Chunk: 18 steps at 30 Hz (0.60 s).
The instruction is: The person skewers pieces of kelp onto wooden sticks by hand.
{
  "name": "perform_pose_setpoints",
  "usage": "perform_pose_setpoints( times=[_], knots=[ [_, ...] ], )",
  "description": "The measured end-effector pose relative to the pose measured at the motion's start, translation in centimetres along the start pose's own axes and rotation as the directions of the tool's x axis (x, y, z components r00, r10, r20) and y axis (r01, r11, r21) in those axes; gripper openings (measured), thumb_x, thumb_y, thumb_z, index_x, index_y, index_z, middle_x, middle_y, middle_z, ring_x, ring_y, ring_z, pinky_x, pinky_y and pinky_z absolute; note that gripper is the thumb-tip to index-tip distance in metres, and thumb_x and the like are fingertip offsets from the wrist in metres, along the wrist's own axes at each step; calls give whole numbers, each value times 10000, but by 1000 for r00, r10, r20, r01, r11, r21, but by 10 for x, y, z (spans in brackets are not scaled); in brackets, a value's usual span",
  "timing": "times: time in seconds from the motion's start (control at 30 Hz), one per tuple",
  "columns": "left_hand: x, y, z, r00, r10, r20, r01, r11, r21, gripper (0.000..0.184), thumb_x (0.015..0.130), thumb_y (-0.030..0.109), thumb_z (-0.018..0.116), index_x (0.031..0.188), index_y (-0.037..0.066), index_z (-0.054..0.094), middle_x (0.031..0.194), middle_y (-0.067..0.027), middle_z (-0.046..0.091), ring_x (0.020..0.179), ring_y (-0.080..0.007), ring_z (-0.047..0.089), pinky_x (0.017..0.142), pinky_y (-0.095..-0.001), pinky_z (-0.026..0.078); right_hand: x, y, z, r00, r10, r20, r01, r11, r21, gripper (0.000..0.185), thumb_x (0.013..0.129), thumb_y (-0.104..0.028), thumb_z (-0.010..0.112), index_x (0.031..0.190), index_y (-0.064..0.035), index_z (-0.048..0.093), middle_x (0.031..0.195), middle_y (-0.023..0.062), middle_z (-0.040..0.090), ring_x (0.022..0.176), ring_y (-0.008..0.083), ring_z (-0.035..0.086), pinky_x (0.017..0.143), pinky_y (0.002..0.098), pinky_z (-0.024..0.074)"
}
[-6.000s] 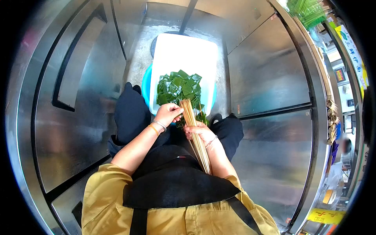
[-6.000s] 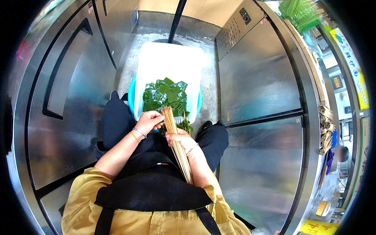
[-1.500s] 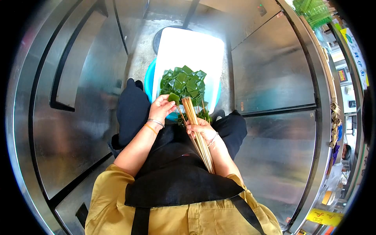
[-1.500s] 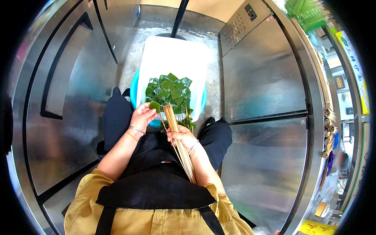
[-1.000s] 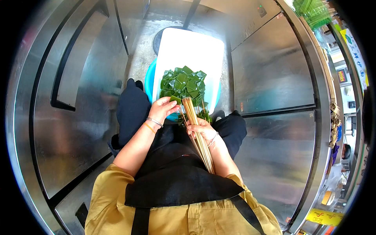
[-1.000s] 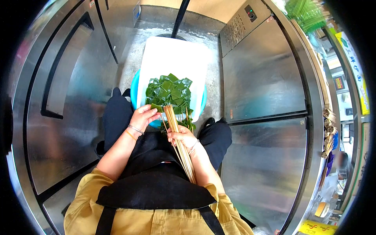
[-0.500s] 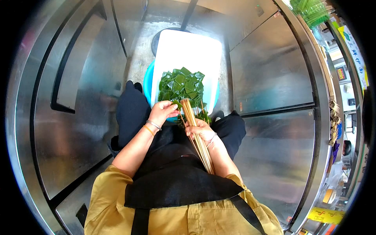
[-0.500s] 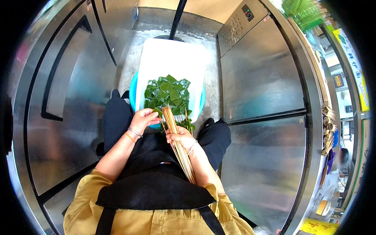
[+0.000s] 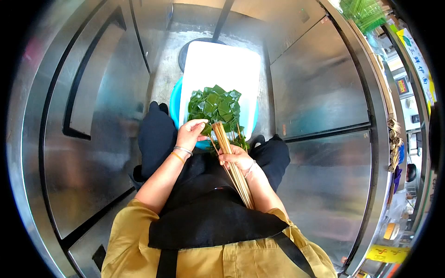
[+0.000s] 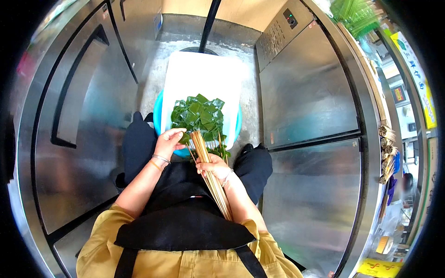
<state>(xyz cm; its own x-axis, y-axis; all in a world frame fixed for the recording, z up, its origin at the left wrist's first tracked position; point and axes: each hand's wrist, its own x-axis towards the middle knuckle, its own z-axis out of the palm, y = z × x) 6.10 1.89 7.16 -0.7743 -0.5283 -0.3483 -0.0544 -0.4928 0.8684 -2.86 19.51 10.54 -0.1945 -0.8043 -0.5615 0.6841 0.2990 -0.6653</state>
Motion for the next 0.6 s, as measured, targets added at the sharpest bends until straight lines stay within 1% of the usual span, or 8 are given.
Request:
perform_pose_setpoints(
  times=[0.07,0.1,0.17,0.2,0.23,0.33,0.47,0.6],
  knots=[
    [-2,3,1,998,-48,-43,46,998,-38,181,853,143,552,1011,79,612,832,8,562,679,-61,534,569,-210,515,0,-1,2,1000,3,-10,-3,1000,-25,190,719,-10,636,872,-19,525,657,69,575,487,115,529,447,199,423],
    [-2,4,1,998,-45,-41,43,998,-34,181,853,143,552,1011,79,612,832,8,562,679,-61,534,569,-210,515,0,-2,1,1000,-2,-8,2,1000,-24,190,719,-10,636,872,-19,525,657,69,575,487,115,529,447,199,423],
    [-3,5,0,993,-115,-11,114,990,-79,186,853,145,553,1021,95,614,858,7,580,670,-66,541,562,-195,498,0,-1,0,1000,8,0,-8,999,-39,191,720,-11,636,875,-16,525,661,70,576,487,115,528,450,200,426],
    [-3,7,-1,989,-146,3,146,987,-70,199,856,185,552,1024,97,611,892,-13,619,666,-65,558,583,-190,480,0,-1,-1,1000,3,2,-2,999,-36,191,720,-11,636,875,-16,525,661,70,576,487,115,528,450,200,426],
    [-3,10,-1,990,-144,4,144,987,-65,199,856,185,552,1024,97,611,892,-13,619,666,-65,558,583,-190,480,1,0,-2,1000,0,14,0,999,-35,191,720,-9,635,876,-16,525,662,68,574,496,116,530,452,200,426],
    [-7,19,-1,973,-227,41,231,967,-105,204,850,181,564,1005,57,611,888,-25,608,662,-76,555,591,-195,489,1,0,-2,999,-15,36,16,999,-33,189,719,-5,632,874,-15,524,666,64,569,521,118,536,458,199,429],
    [-7,20,-2,958,-283,48,287,954,-90,195,843,162,572,985,33,606,900,-47,602,682,-98,566,631,-213,509,1,0,-3,999,-14,41,16,999,-40,185,720,4,620,875,-10,522,679,61,564,562,122,546,473,200,436],
    [-8,25,0,949,-303,82,311,945,-104,200,839,156,576,984,19,597,906,-56,607,717,-113,584,642,-216,513,0,1,-2,997,-48,56,49,999,-21,186,735,-16,617,896,0,527,676,71,574,505,118,521,473,197,419]
  ],
)
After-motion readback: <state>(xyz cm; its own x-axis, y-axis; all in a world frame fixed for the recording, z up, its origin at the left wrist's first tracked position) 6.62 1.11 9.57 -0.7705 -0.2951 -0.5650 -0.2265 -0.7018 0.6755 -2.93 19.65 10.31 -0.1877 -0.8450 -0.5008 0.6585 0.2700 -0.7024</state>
